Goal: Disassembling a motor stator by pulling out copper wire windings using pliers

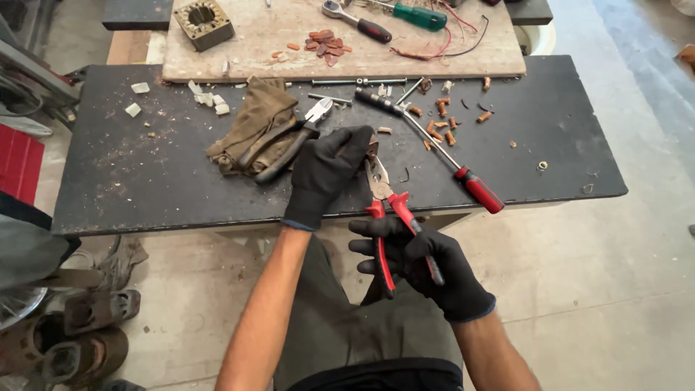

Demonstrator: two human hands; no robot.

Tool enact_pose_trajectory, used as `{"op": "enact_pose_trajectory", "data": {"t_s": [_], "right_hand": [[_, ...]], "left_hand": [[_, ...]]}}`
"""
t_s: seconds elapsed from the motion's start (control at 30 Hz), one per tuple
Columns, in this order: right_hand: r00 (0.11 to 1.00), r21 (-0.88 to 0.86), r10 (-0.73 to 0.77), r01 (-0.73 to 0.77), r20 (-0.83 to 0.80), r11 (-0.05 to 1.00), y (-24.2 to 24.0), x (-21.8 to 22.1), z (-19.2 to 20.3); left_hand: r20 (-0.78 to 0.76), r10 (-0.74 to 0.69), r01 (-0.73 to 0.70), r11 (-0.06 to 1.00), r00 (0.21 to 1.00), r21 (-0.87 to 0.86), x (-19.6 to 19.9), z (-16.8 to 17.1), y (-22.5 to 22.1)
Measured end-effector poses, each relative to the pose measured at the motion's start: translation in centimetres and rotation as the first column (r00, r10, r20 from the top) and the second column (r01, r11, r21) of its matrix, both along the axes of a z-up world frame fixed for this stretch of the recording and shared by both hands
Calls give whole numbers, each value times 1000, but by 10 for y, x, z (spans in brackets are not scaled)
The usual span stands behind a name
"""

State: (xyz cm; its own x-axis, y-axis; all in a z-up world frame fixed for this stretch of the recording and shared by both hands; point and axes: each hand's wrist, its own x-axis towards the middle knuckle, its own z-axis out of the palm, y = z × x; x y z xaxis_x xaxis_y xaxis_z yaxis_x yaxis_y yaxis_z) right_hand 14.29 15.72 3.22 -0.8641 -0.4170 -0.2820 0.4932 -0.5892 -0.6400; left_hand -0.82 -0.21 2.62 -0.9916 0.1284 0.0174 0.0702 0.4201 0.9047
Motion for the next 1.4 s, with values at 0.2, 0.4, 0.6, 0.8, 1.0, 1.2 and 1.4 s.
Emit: {"op": "enact_pose_trajectory", "data": {"t_s": [0.2, 0.4, 0.6, 0.8, 1.0, 1.2, 1.4], "right_hand": [[993, -37, -71, 75, 92, 997, 1, 0, -8], [891, 202, -324, 270, 318, 941, -22, -2, 7], [853, 275, -396, 312, 341, 909, -37, 4, 46], [948, 92, -236, 220, 215, 971, -16, 38, 10], [967, -61, -222, 230, 123, 971, 34, 82, -12], [909, 102, -399, 389, 122, 916, 92, 17, -16], [988, -183, 41, -69, -150, 981, 47, 0, 0]], "left_hand": [[-22, 17, -18, 999, 1000, -50, 1, -2, 2], [-288, -42, 76, 991, 957, 106, 5, -13, 0], [-460, -54, 140, 978, 886, 155, 1, -23, 0], [-528, -50, 77, 997, 848, 30, -7, -31, 0], [-420, -107, 164, 981, 901, 101, -4, -35, 1], [-49, -40, 50, 975, 998, 219, 5, -10, 1], [26, -17, 14, 992, 1000, 123, -2, -13, 1]]}}
